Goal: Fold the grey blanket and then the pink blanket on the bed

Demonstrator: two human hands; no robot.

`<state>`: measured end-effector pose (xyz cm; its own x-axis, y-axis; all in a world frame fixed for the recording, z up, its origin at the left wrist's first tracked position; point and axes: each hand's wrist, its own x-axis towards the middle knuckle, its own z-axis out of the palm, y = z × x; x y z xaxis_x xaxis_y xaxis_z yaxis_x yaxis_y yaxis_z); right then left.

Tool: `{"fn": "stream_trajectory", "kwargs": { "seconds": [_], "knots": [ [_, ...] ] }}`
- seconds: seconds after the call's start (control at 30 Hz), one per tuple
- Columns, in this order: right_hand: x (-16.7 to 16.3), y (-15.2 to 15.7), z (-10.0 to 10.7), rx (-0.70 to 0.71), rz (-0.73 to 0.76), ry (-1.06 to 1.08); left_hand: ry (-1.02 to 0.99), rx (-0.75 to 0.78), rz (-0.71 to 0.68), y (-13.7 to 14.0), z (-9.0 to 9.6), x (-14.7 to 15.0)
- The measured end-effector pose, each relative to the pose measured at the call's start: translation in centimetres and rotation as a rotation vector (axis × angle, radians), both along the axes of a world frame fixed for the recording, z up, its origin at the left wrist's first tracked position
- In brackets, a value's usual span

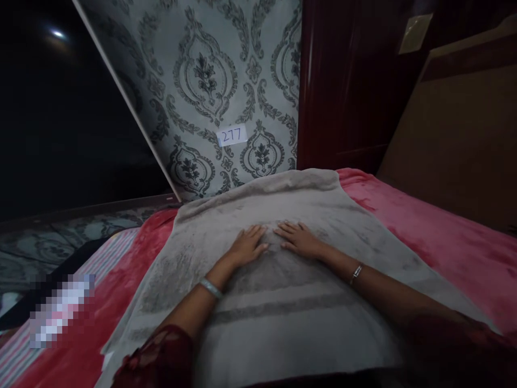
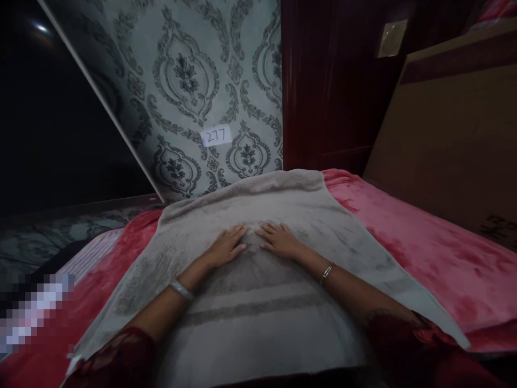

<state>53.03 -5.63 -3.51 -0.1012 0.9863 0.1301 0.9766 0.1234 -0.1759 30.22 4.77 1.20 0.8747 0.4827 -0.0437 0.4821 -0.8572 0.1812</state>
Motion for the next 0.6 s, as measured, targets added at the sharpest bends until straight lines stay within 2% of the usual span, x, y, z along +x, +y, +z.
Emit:
{"fn": "stream_trajectory", "kwargs": {
  "seconds": [0.1, 0.17, 0.27, 0.4, 0.5, 0.6],
  "knots": [
    [3.0, 0.8, -0.6, 0.011, 0.013, -0.023, 0.027, 0.033, -0.046, 1.1, -1.6, 2.3],
    [6.1, 1.0, -0.9, 0.006, -0.063, -0.034, 0.041, 0.060, -0.001, 2.9, -2.1, 1.7],
    [11.7, 0.3, -1.2, -0.003, -0.267, -0.022, 0.080, 0.102, 0.212, 7.5, -1.9, -2.3],
    [18.5, -2.2, -1.5, 0.016, -0.579, 0.075, 0.114, 0.140, 0.535, 13.3, -1.2, -10.2],
    [21.0, -3.7, -2.0, 0.009, -0.767, 0.140, 0.117, 0.144, 0.732, 14.9, -1.3, -14.3],
    [21.5, -4.2, -2.7, 0.015, -0.833, 0.129, 0.103, 0.159, 0.815, 14.9, -1.9, -15.4]
  ]
}}
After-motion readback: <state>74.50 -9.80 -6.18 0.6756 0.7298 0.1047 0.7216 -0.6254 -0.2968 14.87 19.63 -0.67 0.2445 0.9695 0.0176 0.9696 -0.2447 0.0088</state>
